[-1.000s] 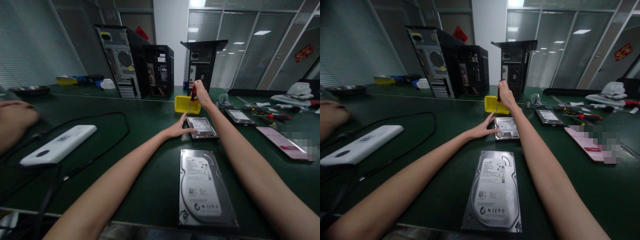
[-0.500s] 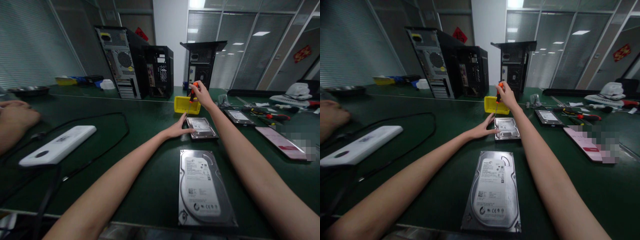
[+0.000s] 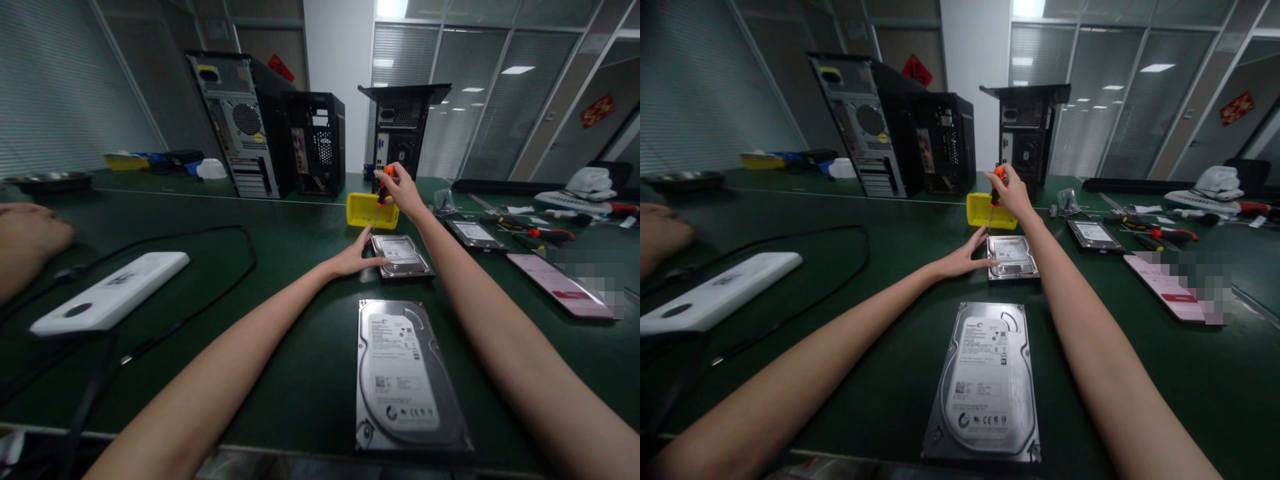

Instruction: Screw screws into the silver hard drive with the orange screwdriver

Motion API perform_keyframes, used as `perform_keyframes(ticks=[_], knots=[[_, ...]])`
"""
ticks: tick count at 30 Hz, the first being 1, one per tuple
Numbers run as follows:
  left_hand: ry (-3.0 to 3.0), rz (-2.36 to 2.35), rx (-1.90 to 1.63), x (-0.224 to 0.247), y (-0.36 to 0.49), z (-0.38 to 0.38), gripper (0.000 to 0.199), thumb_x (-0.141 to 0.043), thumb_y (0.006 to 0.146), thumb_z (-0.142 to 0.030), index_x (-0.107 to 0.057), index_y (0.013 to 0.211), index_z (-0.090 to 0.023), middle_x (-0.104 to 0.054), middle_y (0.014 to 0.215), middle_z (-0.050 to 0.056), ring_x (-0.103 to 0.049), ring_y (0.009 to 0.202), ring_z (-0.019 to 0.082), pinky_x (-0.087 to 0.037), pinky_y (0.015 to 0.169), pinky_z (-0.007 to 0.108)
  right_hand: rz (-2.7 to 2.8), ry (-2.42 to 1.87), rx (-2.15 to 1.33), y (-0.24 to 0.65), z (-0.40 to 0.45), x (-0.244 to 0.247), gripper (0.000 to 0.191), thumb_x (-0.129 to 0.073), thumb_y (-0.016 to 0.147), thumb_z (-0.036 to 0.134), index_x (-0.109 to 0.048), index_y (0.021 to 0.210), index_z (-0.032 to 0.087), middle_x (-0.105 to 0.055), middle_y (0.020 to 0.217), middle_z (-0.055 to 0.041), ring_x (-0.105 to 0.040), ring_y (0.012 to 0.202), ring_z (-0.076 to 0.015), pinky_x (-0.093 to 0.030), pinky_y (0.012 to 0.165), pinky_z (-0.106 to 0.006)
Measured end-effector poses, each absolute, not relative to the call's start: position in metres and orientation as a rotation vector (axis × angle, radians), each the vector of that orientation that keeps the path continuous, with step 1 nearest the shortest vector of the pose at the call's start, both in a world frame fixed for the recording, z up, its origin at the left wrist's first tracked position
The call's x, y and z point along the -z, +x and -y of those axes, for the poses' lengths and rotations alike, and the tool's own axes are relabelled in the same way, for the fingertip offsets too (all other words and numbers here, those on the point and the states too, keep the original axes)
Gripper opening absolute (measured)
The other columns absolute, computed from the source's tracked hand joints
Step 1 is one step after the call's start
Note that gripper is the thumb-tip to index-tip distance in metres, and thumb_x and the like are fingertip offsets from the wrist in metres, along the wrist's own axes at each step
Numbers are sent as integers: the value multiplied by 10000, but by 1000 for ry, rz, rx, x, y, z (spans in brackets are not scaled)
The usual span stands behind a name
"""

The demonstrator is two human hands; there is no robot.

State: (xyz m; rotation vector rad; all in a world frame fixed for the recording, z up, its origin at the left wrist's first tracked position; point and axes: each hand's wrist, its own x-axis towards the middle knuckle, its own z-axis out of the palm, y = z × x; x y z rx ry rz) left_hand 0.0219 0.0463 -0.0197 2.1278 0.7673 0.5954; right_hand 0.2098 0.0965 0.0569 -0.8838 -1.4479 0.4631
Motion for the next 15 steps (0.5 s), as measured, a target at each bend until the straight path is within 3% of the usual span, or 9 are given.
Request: perform_keyframes(ticks=[7, 15], knots=[[2135, -771, -600, 18, 22, -45, 1193, -721, 698, -562, 11, 1538, -135, -108, 1589, 221, -178, 1468, 298, -160, 1197, 440, 1447, -901, -415, 211, -96, -55, 404, -632, 754, 590, -535, 888, 222, -537, 635, 64, -581, 539, -76, -522, 460, -170], [2125, -759, -605, 18, 22, -45, 1207, -718, 695, -558, 22, 1534, -103, -109, 1583, 240, -162, 1472, 296, -142, 1201, 433, 1439, -975, -410, 219, -89, -58, 438, -635, 742, 630, -531, 873, 225, -556, 671, 44, -579, 549, -97, -548, 484, -226]])
